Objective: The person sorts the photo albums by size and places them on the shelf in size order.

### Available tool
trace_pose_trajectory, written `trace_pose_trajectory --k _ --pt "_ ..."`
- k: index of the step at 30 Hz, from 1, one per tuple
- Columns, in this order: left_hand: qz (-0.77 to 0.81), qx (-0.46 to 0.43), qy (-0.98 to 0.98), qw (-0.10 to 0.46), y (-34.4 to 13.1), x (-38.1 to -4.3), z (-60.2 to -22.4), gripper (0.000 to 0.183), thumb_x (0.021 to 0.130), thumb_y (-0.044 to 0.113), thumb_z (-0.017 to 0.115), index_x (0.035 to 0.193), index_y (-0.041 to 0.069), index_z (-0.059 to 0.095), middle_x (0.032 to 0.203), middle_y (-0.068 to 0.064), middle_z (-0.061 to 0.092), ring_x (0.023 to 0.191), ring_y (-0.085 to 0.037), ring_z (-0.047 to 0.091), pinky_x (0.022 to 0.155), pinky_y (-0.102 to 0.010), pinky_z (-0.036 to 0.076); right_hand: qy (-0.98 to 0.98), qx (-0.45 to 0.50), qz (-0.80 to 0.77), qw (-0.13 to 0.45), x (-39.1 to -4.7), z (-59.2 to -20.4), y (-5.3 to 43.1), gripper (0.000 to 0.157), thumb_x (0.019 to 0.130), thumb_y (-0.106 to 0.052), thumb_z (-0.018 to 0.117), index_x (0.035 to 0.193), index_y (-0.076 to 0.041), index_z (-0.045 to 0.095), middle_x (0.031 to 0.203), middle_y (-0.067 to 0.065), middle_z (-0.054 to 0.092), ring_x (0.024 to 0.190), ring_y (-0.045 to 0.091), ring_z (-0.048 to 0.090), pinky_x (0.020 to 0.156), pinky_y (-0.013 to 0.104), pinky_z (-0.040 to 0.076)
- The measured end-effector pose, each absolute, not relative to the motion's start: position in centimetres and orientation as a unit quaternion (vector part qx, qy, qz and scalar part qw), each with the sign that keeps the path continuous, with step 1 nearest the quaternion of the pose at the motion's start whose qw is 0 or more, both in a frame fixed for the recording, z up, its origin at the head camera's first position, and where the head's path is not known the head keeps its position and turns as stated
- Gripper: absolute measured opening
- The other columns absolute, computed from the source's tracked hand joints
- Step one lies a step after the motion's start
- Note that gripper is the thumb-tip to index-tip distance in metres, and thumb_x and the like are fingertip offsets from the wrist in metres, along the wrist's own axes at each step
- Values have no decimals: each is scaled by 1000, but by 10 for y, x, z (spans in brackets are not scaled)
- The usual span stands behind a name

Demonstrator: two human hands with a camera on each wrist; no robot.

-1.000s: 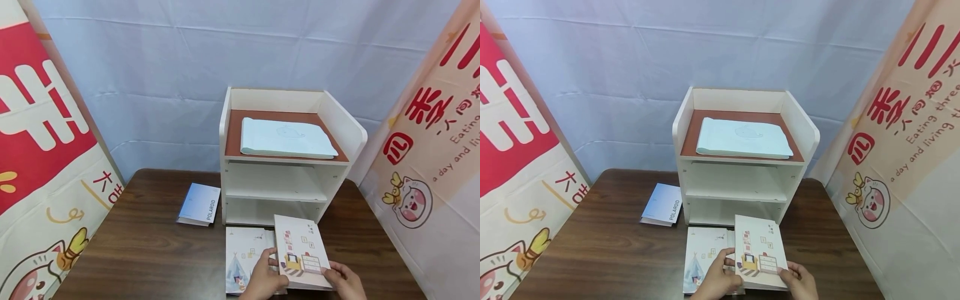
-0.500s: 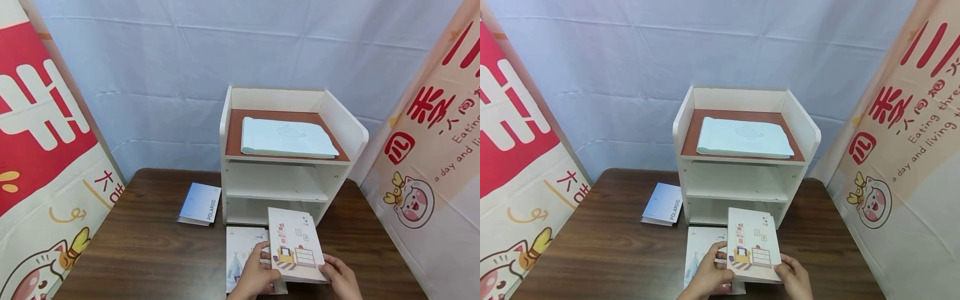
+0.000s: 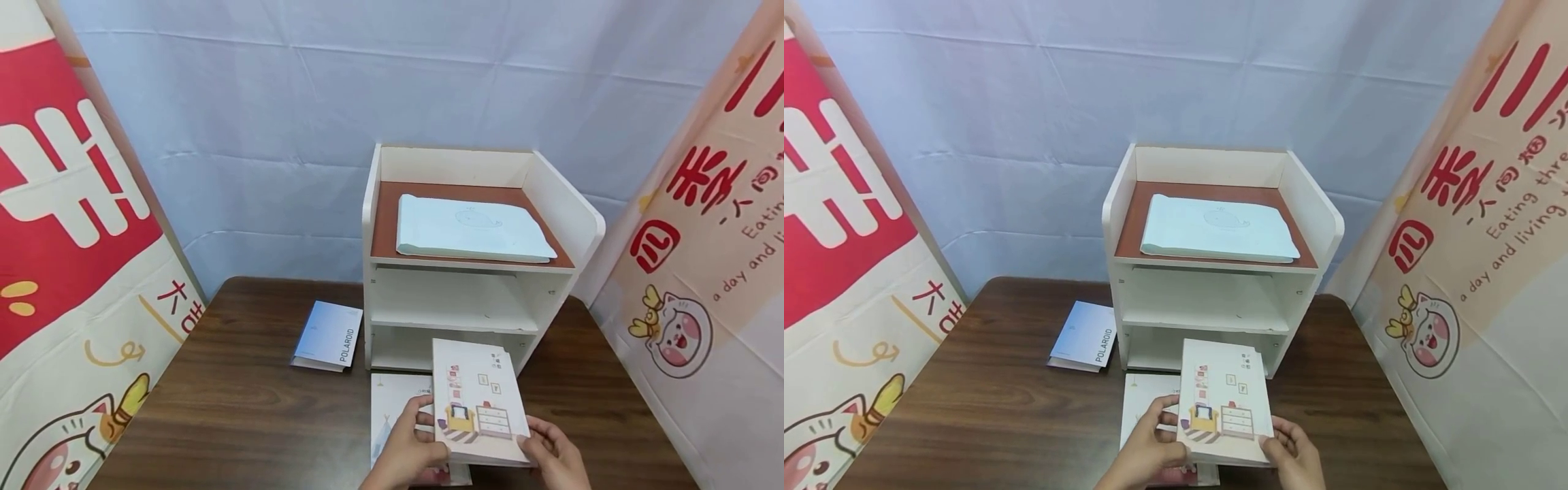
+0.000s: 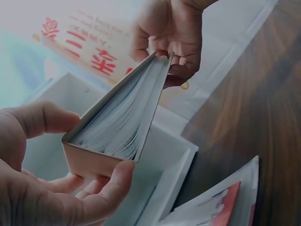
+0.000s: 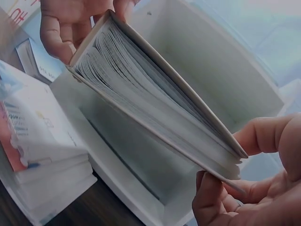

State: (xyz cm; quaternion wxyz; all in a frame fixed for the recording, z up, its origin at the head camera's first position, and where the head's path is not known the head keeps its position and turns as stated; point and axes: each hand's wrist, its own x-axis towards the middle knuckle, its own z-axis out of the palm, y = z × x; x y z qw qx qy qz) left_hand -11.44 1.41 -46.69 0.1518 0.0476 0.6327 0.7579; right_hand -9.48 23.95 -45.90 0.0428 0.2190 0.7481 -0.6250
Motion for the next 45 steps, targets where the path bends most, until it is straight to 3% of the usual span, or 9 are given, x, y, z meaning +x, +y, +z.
trace_pose_trajectory --k 6,13,34,41,45 --pt "757 59 635 144 5 -113 -460 78 58 -12 57 133 1 40 94 -12 47 76 -21 56 59 -29 50 734 213 -645 27 -90 -452 231 57 83 -6 61 131 13 35 97 10 60 77 17 57 63 34 51" --pt "767 56 621 149 -6 -113 -456 79 59 -13 56 134 0 38 97 -13 46 79 -21 56 60 -34 52 724 196 -661 12 -88 -449 221 53 83 -1 60 129 13 37 96 10 60 75 17 58 62 35 52" --pt "778 55 610 144 -27 -109 -438 79 60 -9 58 135 3 39 104 -16 43 83 -23 51 63 -31 48 699 175 -693 -1 -90 -438 201 56 83 -6 64 130 9 38 101 12 55 78 18 57 61 33 50" --pt "788 45 596 146 -36 -110 -435 80 61 -8 58 137 6 38 107 -16 44 86 -24 51 54 -27 46 694 166 -700 -7 -93 -433 190 52 84 -5 63 129 8 39 101 12 55 76 18 56 58 31 47" --pt "790 51 596 134 -42 -112 -435 79 63 -7 59 138 6 37 108 -17 46 86 -24 50 59 -30 48 685 149 -713 -11 -96 -431 184 51 84 -2 61 128 9 37 99 12 55 75 18 56 58 30 46"
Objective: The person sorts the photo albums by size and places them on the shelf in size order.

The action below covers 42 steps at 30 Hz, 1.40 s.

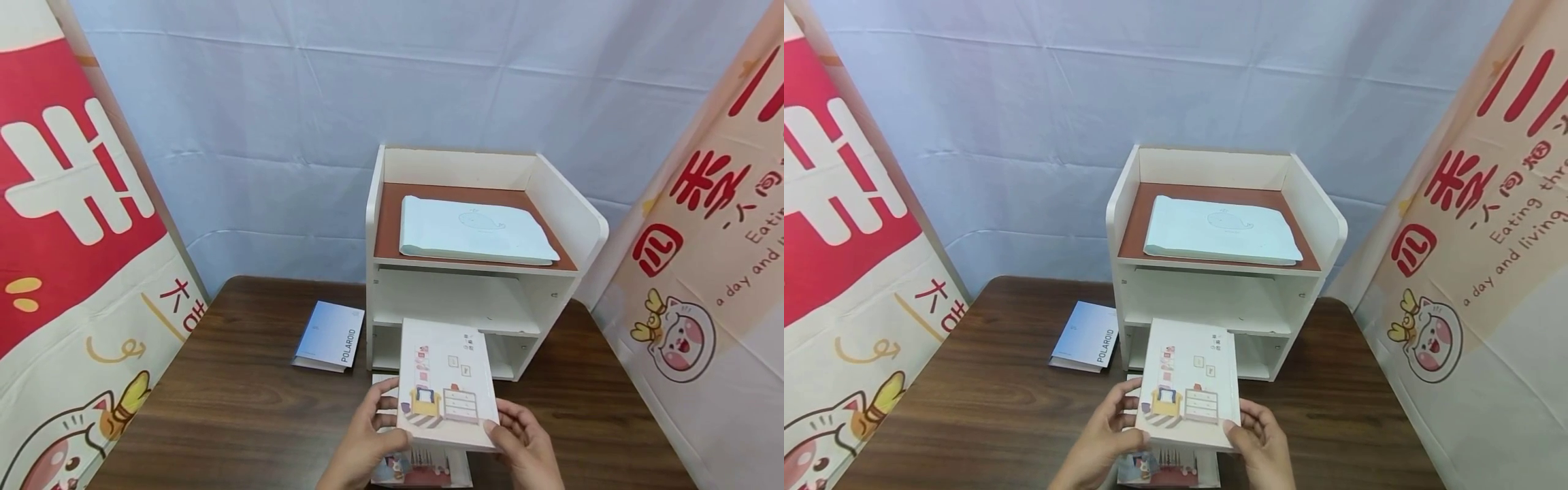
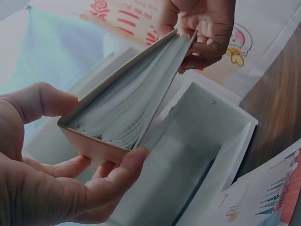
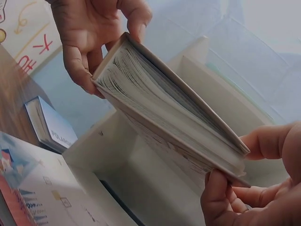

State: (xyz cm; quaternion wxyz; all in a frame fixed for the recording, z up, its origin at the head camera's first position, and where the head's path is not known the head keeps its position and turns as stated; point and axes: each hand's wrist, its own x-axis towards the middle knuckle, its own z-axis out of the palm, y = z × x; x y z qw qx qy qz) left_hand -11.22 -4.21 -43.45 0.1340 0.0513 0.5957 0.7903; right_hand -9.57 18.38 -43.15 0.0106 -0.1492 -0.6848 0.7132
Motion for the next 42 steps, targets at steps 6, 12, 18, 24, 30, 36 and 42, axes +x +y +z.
trace_pose_trajectory --k 6,12,18,24,30,36,42 --pt "795 50 593 117 -48 -115 -435 80 64 -7 60 140 1 34 109 -18 47 87 -23 52 68 -32 50 -667 -132 733 26 -101 -430 176 47 82 3 59 125 11 39 99 15 56 77 19 57 61 30 50" --pt "804 36 584 105 -50 -115 -435 78 64 -7 61 137 -5 33 113 -20 44 91 -24 52 72 -32 50 -662 -131 737 26 -104 -424 170 48 82 2 60 125 9 40 100 16 55 79 19 57 62 30 50" --pt "820 45 562 99 -54 -114 -433 74 65 -8 60 134 -8 33 115 -20 42 92 -24 52 72 -32 50 -662 -134 737 23 -104 -418 166 49 82 1 61 126 8 39 101 15 54 79 19 57 62 29 49" --pt "825 44 555 98 -57 -111 -427 73 66 -8 60 133 -9 32 118 -22 41 94 -26 52 74 -34 50 -655 -123 745 26 -102 -414 163 49 83 1 61 126 8 38 102 15 54 79 19 58 61 29 49" --pt "820 42 563 92 -61 -110 -422 71 67 -8 60 134 -6 35 117 -21 41 94 -26 51 74 -36 50 -649 -102 754 30 -102 -414 161 47 84 2 60 126 8 38 104 16 54 80 19 59 63 29 51" --pt "820 47 564 87 -64 -109 -419 71 69 -9 60 135 -5 34 119 -21 40 97 -27 50 77 -39 49 -643 -90 760 32 -102 -412 160 48 84 2 61 125 8 38 104 16 53 79 18 59 61 28 51" --pt "818 49 567 80 -65 -111 -416 71 69 -8 60 136 -5 34 121 -21 39 97 -27 49 77 -38 49 -643 -85 761 32 -103 -412 159 48 84 2 62 125 7 39 103 16 54 77 17 58 60 28 50"
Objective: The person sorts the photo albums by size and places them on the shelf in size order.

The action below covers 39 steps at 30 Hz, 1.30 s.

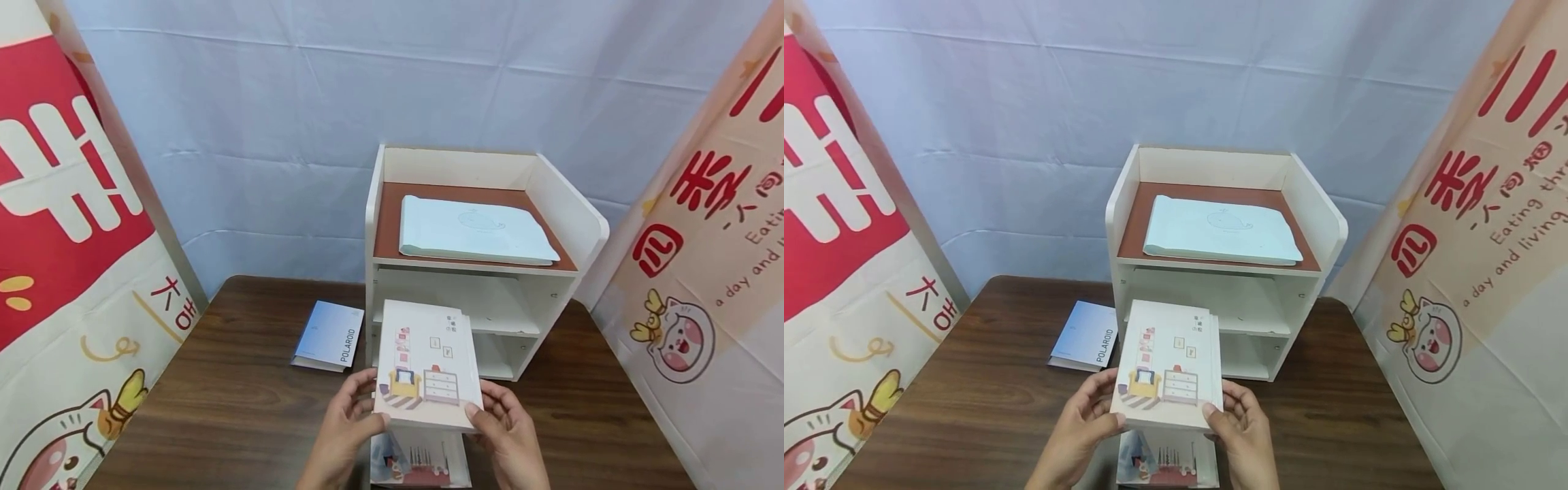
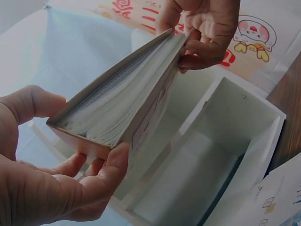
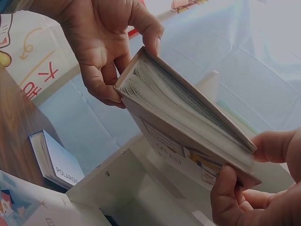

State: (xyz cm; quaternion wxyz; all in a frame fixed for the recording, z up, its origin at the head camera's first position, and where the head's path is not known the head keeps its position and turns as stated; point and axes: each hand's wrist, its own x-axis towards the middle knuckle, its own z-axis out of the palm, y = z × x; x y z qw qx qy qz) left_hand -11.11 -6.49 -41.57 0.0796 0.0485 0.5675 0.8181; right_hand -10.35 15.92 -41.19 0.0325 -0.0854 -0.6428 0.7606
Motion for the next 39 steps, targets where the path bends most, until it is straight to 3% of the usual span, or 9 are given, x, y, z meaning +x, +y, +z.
trace_pose_trajectory --k 10,27,39 --pt "803 78 589 53 -68 -122 -417 67 70 -6 60 132 -7 36 119 -23 42 95 -28 50 72 -33 49 -630 -35 775 37 -115 -419 162 46 84 7 60 125 9 39 101 14 55 75 15 57 57 27 49" --pt "812 93 573 58 -68 -148 -423 65 75 -2 58 134 -7 32 120 -22 40 97 -26 51 76 -34 49 -530 49 846 -24 -133 -419 167 59 81 14 52 134 6 26 107 17 54 86 22 61 73 33 53" --pt "829 102 547 57 -70 -170 -433 62 81 -1 58 138 0 33 126 -20 34 97 -26 49 78 -40 49 -462 23 886 -22 -153 -421 157 61 85 12 48 139 1 22 118 9 55 91 19 60 78 33 50"
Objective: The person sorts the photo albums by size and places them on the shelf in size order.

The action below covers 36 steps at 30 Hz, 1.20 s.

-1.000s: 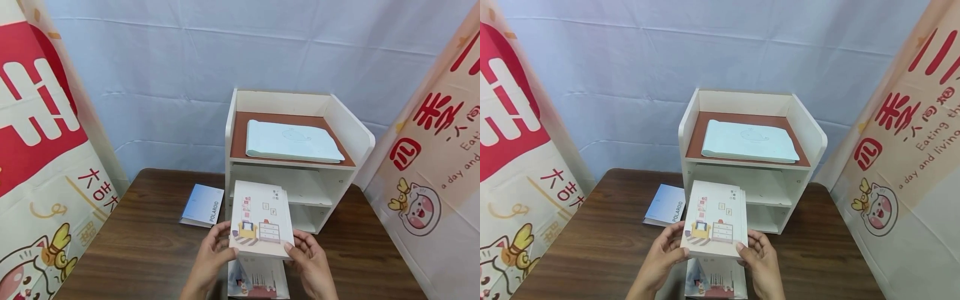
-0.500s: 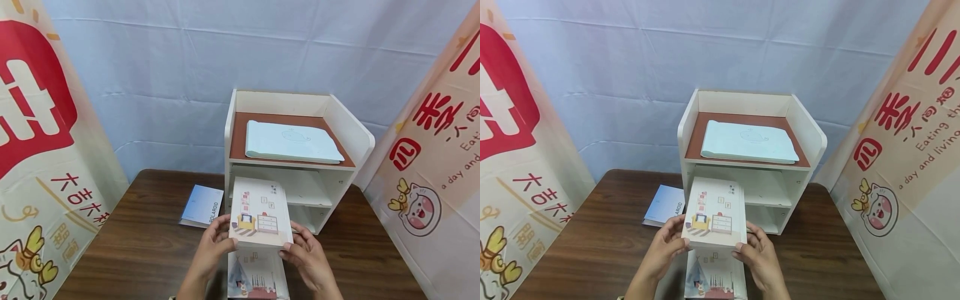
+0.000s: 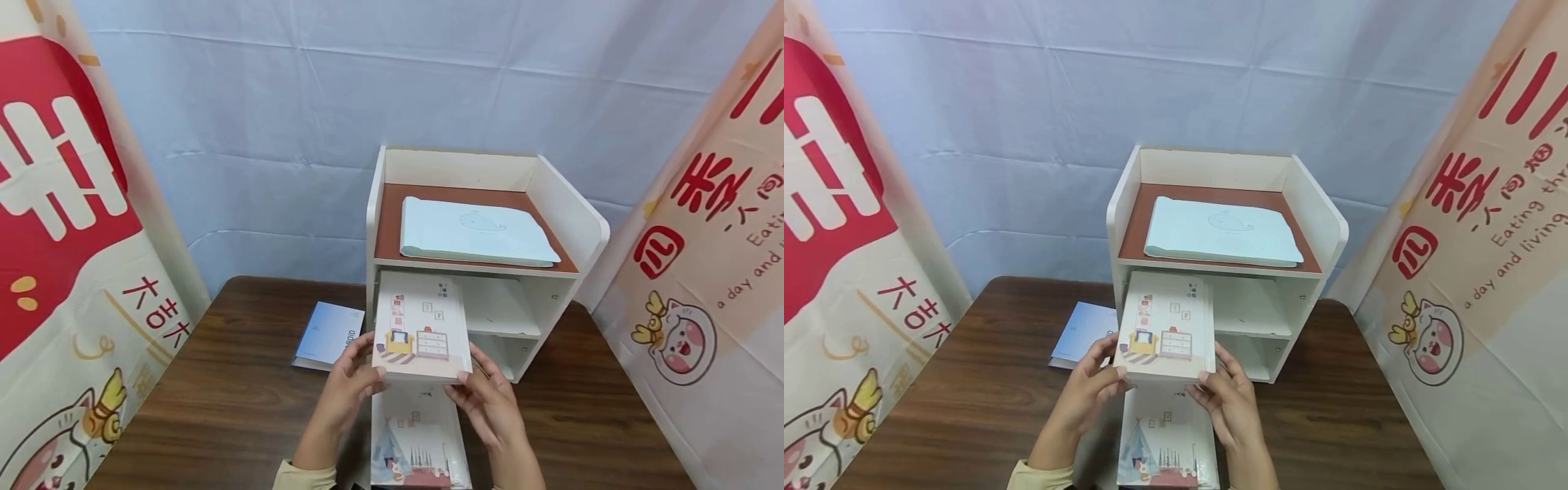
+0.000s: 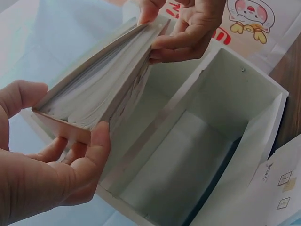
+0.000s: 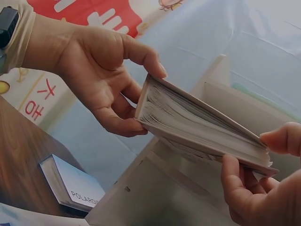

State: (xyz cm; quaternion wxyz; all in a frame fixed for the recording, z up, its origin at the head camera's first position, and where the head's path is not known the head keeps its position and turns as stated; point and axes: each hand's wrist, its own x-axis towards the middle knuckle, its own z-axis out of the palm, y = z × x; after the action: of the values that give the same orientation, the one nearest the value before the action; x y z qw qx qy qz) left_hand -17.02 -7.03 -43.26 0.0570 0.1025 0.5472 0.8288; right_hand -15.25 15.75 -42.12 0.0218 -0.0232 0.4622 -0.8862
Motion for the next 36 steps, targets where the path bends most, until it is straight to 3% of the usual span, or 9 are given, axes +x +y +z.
trace_pose_trajectory --k 8,13,22,30,36 --pt "837 89 538 41 -70 -183 -432 59 81 -4 60 134 -2 36 123 -21 38 92 -23 52 76 -37 50 459 9 -888 15 -168 -421 153 59 84 12 48 139 2 26 110 11 54 83 18 58 74 31 51" --pt "844 69 531 20 -65 -188 -431 51 81 -3 62 128 -4 41 117 -19 43 96 -24 51 78 -41 50 442 36 -896 -3 -173 -419 150 56 85 13 46 137 2 29 108 12 51 79 17 55 71 31 51" --pt "851 33 523 -20 -56 -195 -429 44 86 5 63 127 1 45 115 -16 47 95 -23 52 79 -43 49 431 60 -900 -18 -186 -415 147 51 87 11 44 135 2 31 108 12 51 78 16 53 74 31 50" --pt "861 43 506 -34 -52 -206 -428 42 88 8 62 126 1 46 113 -14 47 90 -20 52 75 -35 51 413 65 -908 -8 -200 -414 146 42 90 8 41 130 -2 35 111 12 44 81 17 50 75 30 49" --pt "866 38 496 -51 -49 -211 -428 40 89 5 60 126 1 47 112 -14 48 84 -17 51 73 -32 51 409 64 -910 -3 -209 -414 145 44 89 9 41 131 -2 35 111 14 42 83 18 50 76 30 48"
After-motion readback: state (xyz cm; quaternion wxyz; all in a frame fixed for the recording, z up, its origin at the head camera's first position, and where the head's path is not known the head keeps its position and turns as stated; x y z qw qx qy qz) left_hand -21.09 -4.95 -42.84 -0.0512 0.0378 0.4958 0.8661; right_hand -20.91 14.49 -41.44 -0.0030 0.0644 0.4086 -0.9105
